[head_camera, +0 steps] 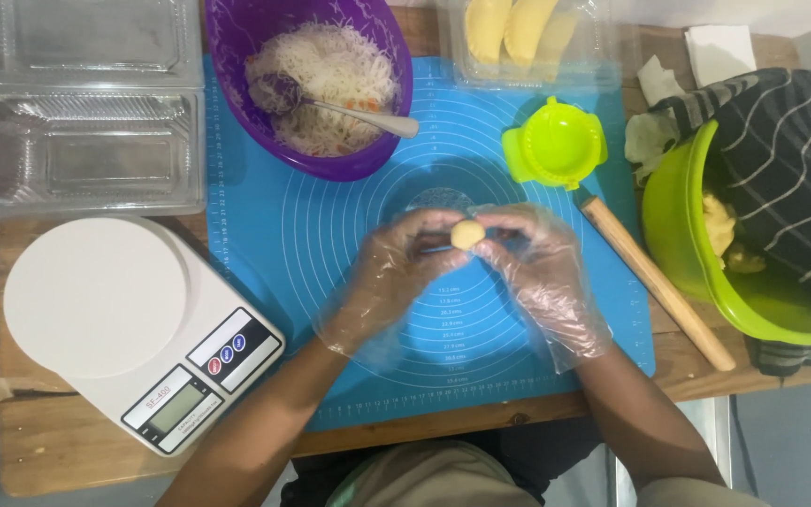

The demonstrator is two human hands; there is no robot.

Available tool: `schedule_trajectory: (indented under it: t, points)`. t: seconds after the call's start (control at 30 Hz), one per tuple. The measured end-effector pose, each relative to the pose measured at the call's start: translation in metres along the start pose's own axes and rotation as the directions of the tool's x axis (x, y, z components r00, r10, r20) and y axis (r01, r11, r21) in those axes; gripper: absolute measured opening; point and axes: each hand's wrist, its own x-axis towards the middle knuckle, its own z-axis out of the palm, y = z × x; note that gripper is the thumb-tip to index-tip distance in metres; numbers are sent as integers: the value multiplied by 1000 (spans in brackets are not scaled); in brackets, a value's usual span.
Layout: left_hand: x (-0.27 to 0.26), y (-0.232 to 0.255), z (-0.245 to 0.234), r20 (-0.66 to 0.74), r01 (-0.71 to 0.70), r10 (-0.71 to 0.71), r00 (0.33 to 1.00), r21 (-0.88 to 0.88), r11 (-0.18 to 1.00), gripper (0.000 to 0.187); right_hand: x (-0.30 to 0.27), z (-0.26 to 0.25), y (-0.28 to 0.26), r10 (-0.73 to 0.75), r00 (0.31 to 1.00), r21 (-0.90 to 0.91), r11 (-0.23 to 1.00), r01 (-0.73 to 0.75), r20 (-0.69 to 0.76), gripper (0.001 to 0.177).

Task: Weighing small portions of dough on a digital scale and rolling them into flat discs using a rolling pin on a silicone mat.

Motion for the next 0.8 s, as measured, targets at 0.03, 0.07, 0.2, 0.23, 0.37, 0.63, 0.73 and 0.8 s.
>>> schedule_trajectory:
  t: [0.03, 0.07, 0.2, 0.23, 0.37, 0.63, 0.73, 0.8]
  points:
    - [-1, -3, -2, -22, -3, 4, 1000, 42, 999, 53, -1, 1, -2, 16, 1000, -56, 998, -17, -6, 24]
    - [-2, -6, -5, -44, -5, 9, 999, 84, 996, 45, -2, 2, -4, 32, 999, -111, 993, -34, -13, 23]
    - [-1, -8, -5, -21, -107, 110, 994, 104, 989, 41, -6, -1, 6, 6, 1000, -196, 981, -5, 4, 24]
    - [-1, -10, -8, -13, -121, 125, 992, 180, 976, 34, -6, -2, 5, 11, 1000, -235, 972, -6, 20, 24]
    - [-3, -6, -10, 13, -219, 222, 975, 223, 950, 26, -6, -2, 3, 135, 990, -447, 888, -106, 33, 23]
    - [8, -13, -23, 219, -358, 303, 928, 288, 889, 35, -10, 4, -10, 359, 933, 27, 933, -359, 3, 35]
    - [10, -14, -32, 247, -325, 238, 939, 420, 847, 32, -10, 5, -10, 354, 935, 42, 934, -355, 33, 42]
    - [12, -7, -35, 259, -330, 235, 937, 426, 843, 33, -8, 6, -11, 335, 941, 73, 939, -337, 45, 43]
